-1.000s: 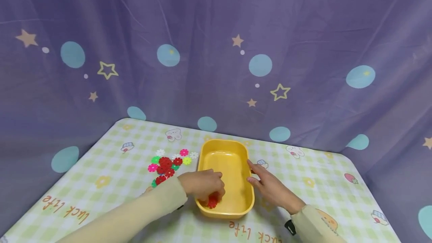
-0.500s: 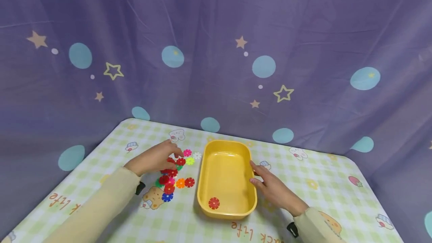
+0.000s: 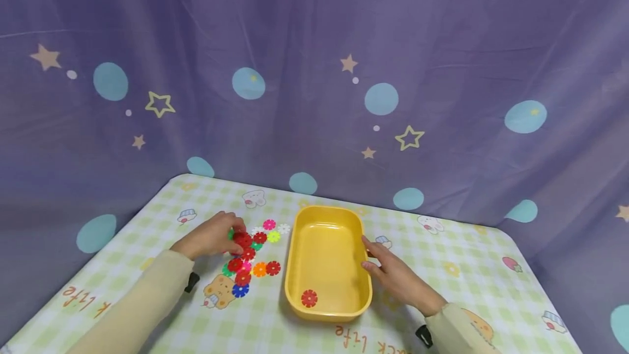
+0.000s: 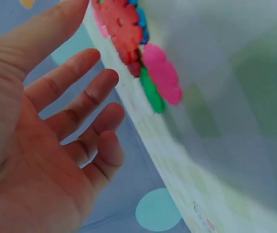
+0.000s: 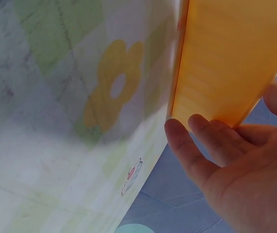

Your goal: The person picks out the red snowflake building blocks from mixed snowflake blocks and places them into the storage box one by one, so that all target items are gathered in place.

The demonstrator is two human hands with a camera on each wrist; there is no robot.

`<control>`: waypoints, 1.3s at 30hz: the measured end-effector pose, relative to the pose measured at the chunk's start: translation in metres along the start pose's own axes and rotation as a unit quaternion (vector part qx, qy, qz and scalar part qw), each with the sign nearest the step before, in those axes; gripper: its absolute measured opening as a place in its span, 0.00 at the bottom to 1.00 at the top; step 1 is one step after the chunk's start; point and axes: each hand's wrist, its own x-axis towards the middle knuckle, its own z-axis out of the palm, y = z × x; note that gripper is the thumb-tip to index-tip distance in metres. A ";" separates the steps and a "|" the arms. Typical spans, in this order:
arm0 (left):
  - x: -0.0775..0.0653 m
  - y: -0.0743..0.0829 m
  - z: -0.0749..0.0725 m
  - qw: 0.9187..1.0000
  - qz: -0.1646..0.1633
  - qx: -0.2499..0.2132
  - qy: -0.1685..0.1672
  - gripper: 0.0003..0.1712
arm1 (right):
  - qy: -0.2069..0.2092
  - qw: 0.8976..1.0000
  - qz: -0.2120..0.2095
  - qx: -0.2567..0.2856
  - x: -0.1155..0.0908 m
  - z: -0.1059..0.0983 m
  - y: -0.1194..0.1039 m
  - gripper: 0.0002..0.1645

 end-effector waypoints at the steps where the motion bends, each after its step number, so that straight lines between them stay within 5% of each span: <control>1: -0.002 -0.001 0.000 1.000 -0.001 -0.001 0.000 0.19 | -0.001 1.000 -0.002 0.000 0.000 0.000 0.000 0.36; 8: -0.010 -0.003 0.008 0.999 0.029 -0.029 -0.009 0.14 | 0.002 1.000 -0.001 -0.005 -0.001 0.001 -0.003 0.35; 28: -0.001 0.005 0.021 1.000 -0.012 -0.027 -0.008 0.13 | 0.004 1.000 -0.006 -0.012 0.001 0.002 0.001 0.35; 33: -0.004 0.026 0.010 0.997 0.051 -0.055 0.020 0.12 | 0.006 1.000 -0.010 -0.011 0.001 0.002 0.001 0.35; 39: -0.008 0.074 -0.005 0.973 0.222 -0.051 0.048 0.12 | 0.011 1.000 -0.006 -0.010 0.001 0.002 0.000 0.35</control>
